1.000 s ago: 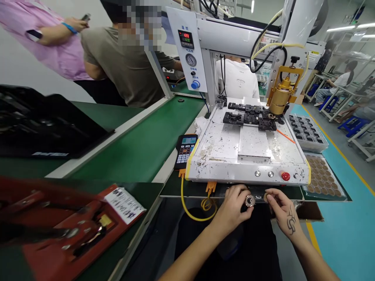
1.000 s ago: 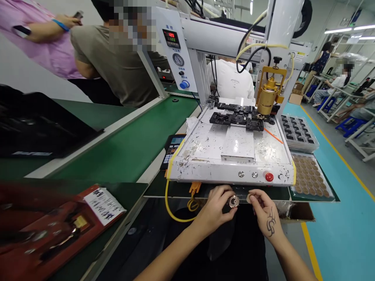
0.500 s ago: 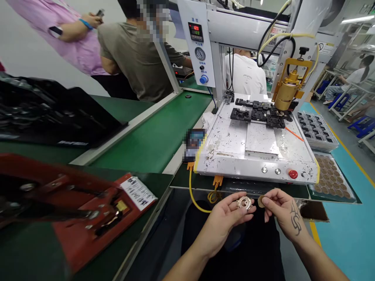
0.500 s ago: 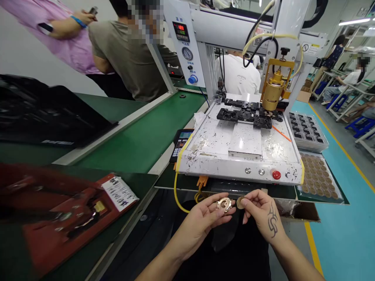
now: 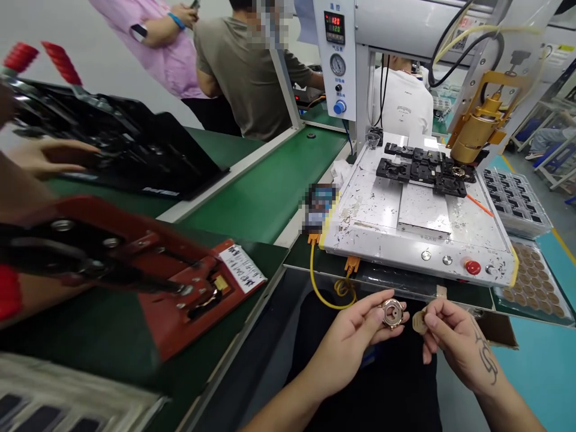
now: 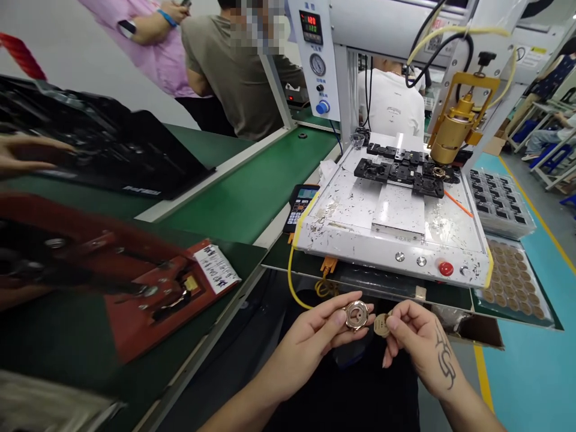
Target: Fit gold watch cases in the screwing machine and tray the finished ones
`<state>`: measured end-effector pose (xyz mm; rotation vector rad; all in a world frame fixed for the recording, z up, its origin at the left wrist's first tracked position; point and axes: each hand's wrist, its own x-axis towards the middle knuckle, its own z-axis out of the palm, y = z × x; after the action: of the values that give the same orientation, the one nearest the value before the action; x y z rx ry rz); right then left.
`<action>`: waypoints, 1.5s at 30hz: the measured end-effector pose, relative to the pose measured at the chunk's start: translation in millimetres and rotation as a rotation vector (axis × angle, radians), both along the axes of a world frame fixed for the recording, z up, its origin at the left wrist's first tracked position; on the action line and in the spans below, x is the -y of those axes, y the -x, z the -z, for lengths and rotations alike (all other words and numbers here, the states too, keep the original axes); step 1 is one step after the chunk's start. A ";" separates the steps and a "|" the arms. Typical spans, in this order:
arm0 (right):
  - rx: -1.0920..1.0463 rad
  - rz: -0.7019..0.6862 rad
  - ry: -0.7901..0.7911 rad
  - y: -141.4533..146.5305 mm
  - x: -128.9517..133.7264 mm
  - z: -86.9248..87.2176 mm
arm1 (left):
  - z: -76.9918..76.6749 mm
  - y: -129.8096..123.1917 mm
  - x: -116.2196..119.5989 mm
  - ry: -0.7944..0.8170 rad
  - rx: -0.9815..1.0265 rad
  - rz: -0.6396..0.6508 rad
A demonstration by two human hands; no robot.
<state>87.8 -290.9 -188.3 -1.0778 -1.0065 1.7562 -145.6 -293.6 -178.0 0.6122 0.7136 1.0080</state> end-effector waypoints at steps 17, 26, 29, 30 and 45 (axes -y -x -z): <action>0.387 -0.088 -0.319 27.9 -8.6 -33.1 | -7.8 -1.3 8.6 -0.046 -0.042 -0.025; 0.431 -0.062 -0.371 33.8 -8.2 -31.2 | -6.8 -4.7 12.1 -0.083 -0.071 -0.016; 0.433 -0.056 -0.380 33.9 -7.3 -31.9 | -8.4 -4.7 13.2 -0.098 -0.082 -0.012; 0.434 -0.055 -0.382 33.9 -7.0 -31.8 | -8.9 -4.7 13.5 -0.100 -0.086 -0.012; 0.577 0.053 -0.668 37.4 -0.4 -16.4 | 4.8 -13.2 19.9 -0.243 -0.308 -0.079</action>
<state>50.4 -290.5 -171.9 -1.1533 -1.7345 0.9323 -132.4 -313.4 -182.8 0.9712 0.8975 1.0952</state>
